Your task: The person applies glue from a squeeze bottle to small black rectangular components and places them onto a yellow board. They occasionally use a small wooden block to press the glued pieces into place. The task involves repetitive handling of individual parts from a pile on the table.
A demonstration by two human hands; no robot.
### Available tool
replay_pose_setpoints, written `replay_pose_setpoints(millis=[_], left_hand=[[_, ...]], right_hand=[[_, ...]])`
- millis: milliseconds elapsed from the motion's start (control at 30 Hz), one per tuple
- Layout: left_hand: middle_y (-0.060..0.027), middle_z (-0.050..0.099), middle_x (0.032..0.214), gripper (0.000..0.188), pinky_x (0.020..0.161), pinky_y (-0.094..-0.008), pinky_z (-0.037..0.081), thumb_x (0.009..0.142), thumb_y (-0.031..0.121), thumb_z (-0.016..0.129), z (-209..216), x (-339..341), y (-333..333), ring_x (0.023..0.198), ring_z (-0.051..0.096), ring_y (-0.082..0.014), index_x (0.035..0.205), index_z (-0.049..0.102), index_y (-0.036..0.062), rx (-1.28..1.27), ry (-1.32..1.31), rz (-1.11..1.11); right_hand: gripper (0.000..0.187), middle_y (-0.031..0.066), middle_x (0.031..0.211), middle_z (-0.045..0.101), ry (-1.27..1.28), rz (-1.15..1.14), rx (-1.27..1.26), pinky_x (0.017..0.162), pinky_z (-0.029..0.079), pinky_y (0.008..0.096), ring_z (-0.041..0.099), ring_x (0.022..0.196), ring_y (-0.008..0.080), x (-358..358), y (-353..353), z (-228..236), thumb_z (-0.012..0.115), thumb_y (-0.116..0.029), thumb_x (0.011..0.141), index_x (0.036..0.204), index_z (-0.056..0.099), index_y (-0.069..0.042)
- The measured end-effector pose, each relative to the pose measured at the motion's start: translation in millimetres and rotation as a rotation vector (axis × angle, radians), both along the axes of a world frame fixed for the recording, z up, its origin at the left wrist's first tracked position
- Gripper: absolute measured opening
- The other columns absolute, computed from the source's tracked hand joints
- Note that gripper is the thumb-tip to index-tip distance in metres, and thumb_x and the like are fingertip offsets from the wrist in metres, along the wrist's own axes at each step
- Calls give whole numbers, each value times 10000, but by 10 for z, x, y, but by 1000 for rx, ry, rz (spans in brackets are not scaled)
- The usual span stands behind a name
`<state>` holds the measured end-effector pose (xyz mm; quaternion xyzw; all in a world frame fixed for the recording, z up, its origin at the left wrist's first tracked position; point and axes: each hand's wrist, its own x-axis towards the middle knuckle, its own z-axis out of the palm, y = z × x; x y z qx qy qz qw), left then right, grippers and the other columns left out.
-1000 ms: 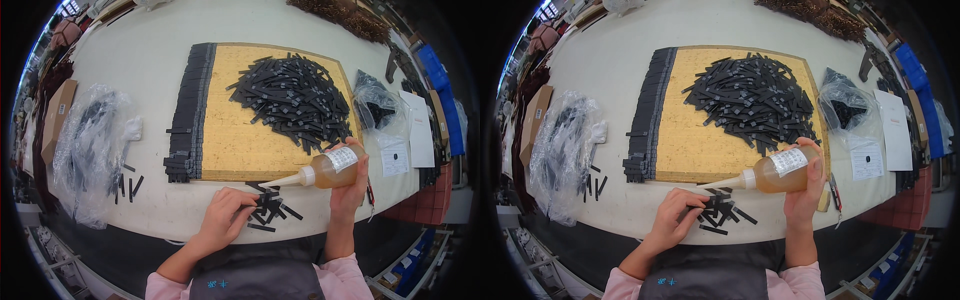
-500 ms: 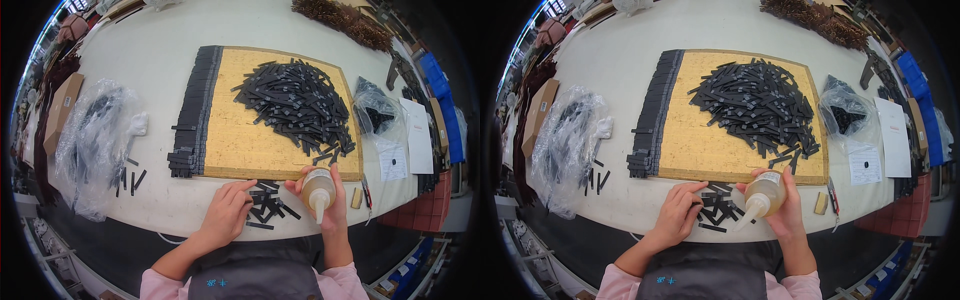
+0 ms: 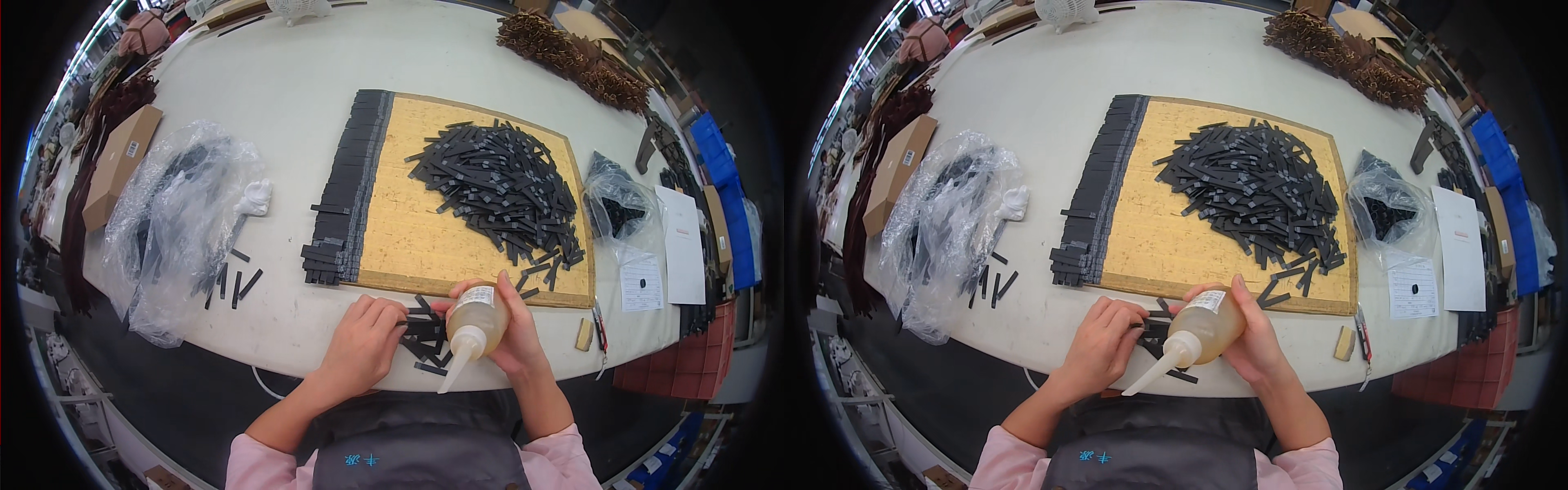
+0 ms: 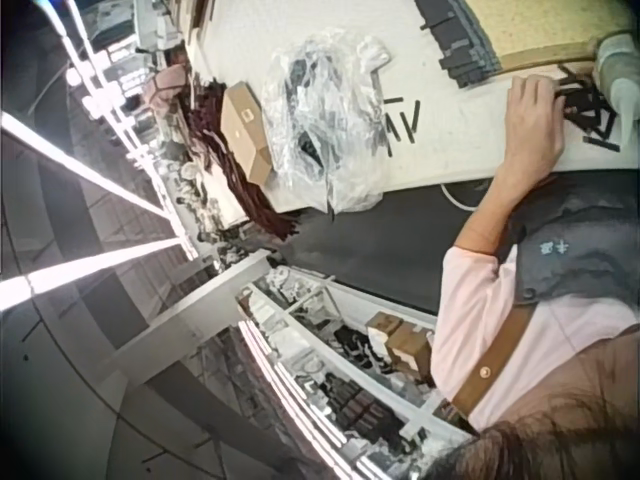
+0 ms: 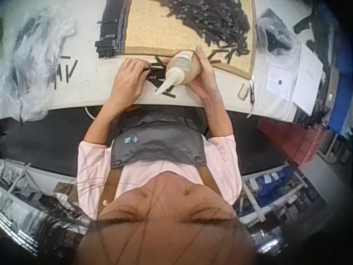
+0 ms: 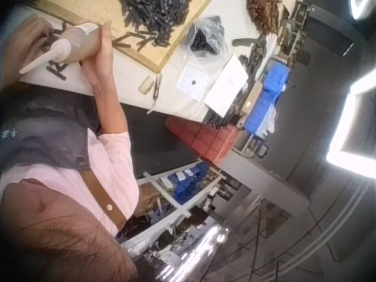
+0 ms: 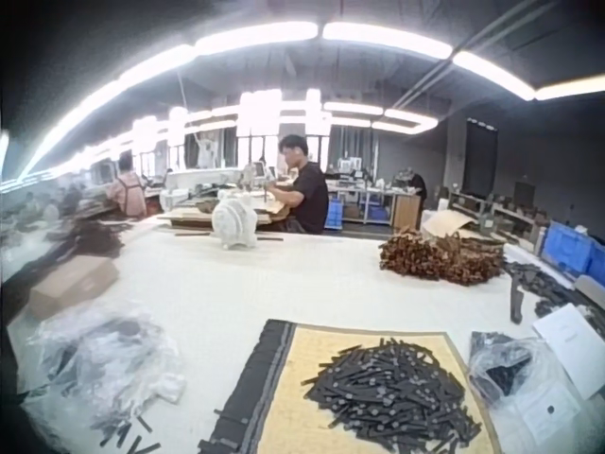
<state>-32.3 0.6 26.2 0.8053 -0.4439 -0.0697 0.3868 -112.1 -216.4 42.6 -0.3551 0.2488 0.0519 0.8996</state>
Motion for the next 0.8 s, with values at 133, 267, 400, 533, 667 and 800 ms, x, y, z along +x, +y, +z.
replay_pose_setpoints(millis=[133,267,400,533,667,800], left_hand=[[-166,617,1191,169,912,-426,476,836,-37,646,12,-19,60,1063,588,-360,971,546,-15,-45,29,-51],[-238,504,1415,155,1105,-459,417,840,9,625,-157,-53,-122,1368,462,-391,949,523,-33,-58,-99,-302],[-247,463,1448,219,1109,-460,405,779,41,604,-207,-64,-154,1372,437,-399,953,509,-52,-15,-289,-375],[-223,505,1395,233,1067,-463,403,789,-8,618,-207,132,-210,1280,495,-381,990,500,-28,17,-158,-370],[-207,533,1364,170,1014,-459,419,883,-25,577,-154,196,-191,1194,522,-383,1030,491,-14,-73,113,-345],[-195,557,1344,120,991,-456,422,935,-12,544,-195,220,-147,1127,533,-382,1041,490,-2,-133,278,-287]], right_hand=[[641,221,1003,694,-119,-123,-34,952,528,432,689,996,331,-146,-91,-40,274,-566,1057,1159,579,-12],[614,196,922,683,-214,-392,-77,1028,471,453,662,985,331,-479,-119,-159,266,-548,1061,1151,560,-16],[600,188,891,673,-200,-584,-71,1091,409,447,625,1042,327,-451,234,-167,251,-528,1068,1158,545,-13],[605,190,906,672,-194,-544,-9,1080,408,435,614,1064,333,-299,515,-194,243,-529,1071,1167,544,-13],[630,183,897,663,-181,-442,59,1024,447,459,617,1072,335,-282,415,-183,231,-550,1066,1172,547,-15],[644,191,884,648,-97,-237,227,1045,447,558,632,1044,355,-460,174,-106,243,-573,1057,1170,557,-22]])
